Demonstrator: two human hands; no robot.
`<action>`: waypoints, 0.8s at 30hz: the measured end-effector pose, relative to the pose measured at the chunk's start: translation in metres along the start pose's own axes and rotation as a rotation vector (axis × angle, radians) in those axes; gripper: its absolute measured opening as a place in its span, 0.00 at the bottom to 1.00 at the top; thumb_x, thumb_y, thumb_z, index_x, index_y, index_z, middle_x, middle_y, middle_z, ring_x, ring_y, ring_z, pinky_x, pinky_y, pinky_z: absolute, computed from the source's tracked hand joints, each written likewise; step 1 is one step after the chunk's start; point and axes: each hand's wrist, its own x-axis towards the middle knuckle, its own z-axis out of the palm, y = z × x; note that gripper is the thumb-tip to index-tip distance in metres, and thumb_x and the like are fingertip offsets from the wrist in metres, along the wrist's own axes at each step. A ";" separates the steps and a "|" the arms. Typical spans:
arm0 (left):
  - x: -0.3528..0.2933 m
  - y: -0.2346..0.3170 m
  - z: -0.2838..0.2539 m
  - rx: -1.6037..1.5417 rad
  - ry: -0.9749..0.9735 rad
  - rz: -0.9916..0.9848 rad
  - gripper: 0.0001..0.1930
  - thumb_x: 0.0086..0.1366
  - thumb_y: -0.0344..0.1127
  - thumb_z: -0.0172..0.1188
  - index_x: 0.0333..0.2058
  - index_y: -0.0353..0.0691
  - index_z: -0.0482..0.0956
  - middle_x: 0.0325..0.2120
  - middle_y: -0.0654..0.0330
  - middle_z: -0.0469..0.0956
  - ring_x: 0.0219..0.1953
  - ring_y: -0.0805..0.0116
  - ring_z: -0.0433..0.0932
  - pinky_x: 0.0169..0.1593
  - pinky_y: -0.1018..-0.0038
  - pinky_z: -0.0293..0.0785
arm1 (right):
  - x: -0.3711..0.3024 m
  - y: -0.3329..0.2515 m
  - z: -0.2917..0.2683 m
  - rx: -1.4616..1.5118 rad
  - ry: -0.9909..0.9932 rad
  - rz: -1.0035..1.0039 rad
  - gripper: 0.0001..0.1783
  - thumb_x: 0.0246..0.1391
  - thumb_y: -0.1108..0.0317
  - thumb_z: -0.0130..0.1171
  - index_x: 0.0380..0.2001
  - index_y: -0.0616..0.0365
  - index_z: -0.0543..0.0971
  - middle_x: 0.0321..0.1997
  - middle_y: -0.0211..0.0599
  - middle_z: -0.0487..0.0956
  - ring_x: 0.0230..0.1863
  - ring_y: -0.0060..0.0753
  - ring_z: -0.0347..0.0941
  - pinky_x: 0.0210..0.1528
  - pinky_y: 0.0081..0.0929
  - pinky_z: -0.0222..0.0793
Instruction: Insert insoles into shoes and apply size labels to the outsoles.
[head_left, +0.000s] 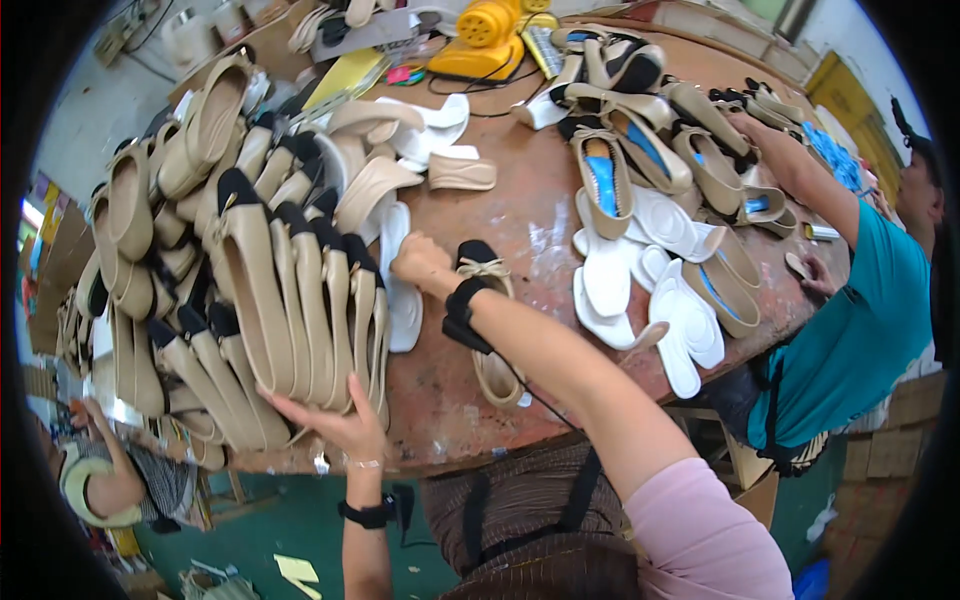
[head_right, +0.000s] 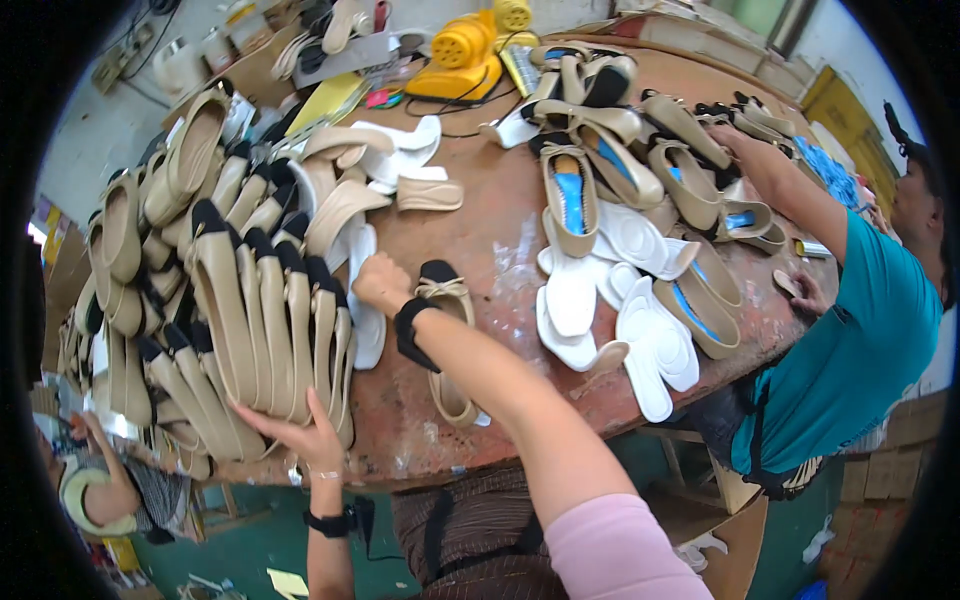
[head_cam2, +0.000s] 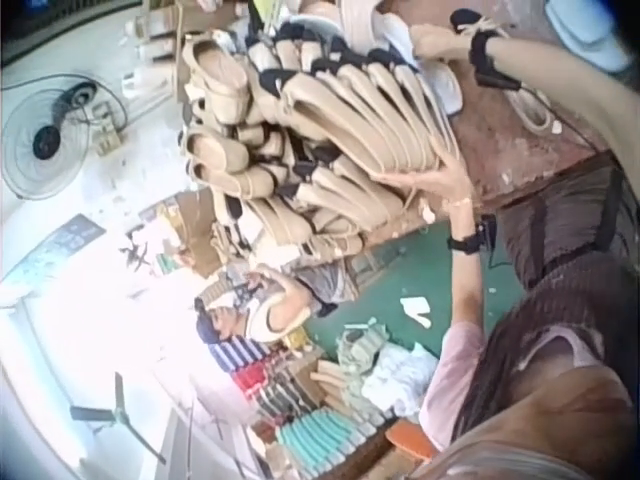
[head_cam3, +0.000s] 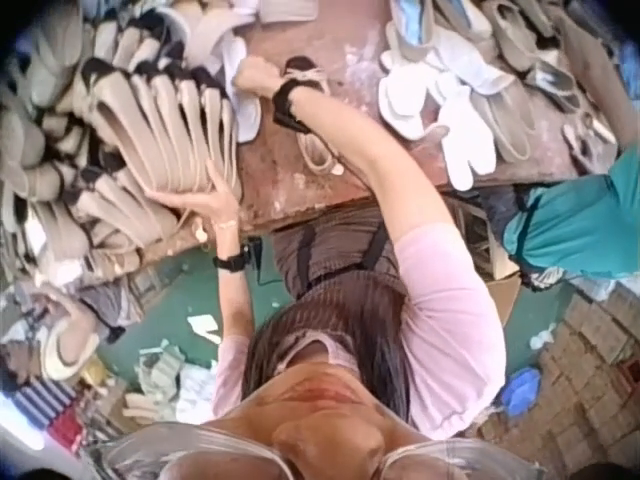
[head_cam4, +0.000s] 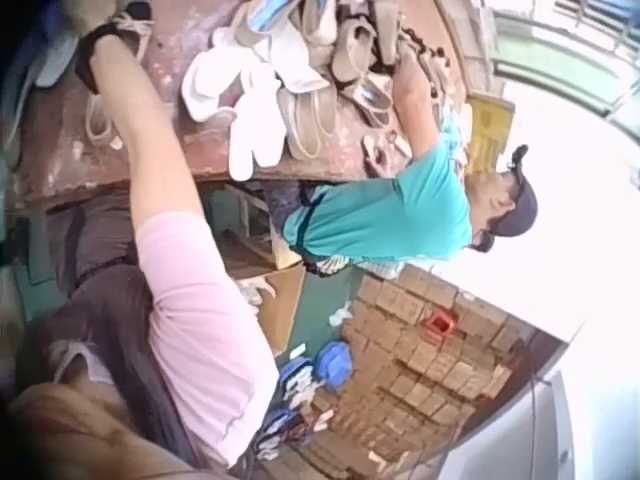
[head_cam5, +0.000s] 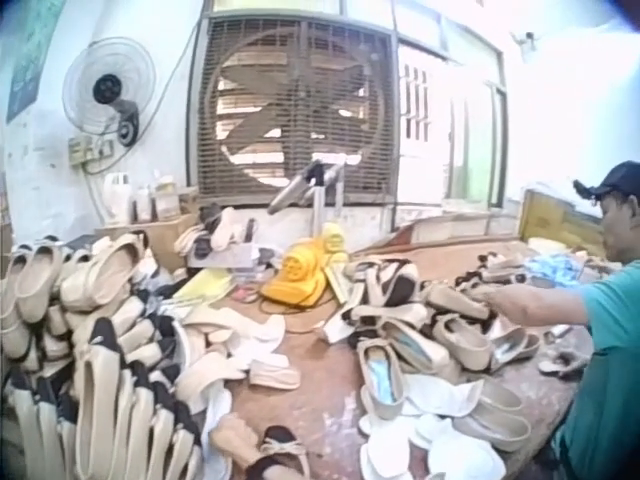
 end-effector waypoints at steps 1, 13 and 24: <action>-0.008 0.022 0.003 -0.008 -0.005 0.173 0.56 0.56 0.40 0.73 0.71 0.30 0.39 0.71 0.36 0.37 0.74 0.42 0.41 0.73 0.48 0.40 | 0.017 0.012 0.013 -0.006 0.171 0.033 0.21 0.49 0.64 0.63 0.43 0.68 0.80 0.39 0.53 0.85 0.39 0.45 0.85 0.42 0.39 0.81; -0.043 0.093 0.038 -0.009 -0.828 0.594 0.18 0.46 0.38 0.75 0.35 0.42 0.79 0.40 0.55 0.74 0.47 0.49 0.73 0.44 0.57 0.74 | -0.048 0.018 -0.131 0.489 0.686 -0.608 0.11 0.55 0.69 0.59 0.36 0.68 0.79 0.25 0.50 0.80 0.25 0.45 0.77 0.33 0.42 0.73; 0.024 0.142 0.125 -0.402 -0.756 0.307 0.34 0.65 0.40 0.66 0.67 0.38 0.64 0.60 0.43 0.68 0.62 0.45 0.67 0.65 0.59 0.64 | -0.160 0.150 -0.272 0.916 -0.060 -0.394 0.19 0.60 0.75 0.45 0.53 0.70 0.73 0.47 0.47 0.83 0.46 0.40 0.82 0.50 0.38 0.79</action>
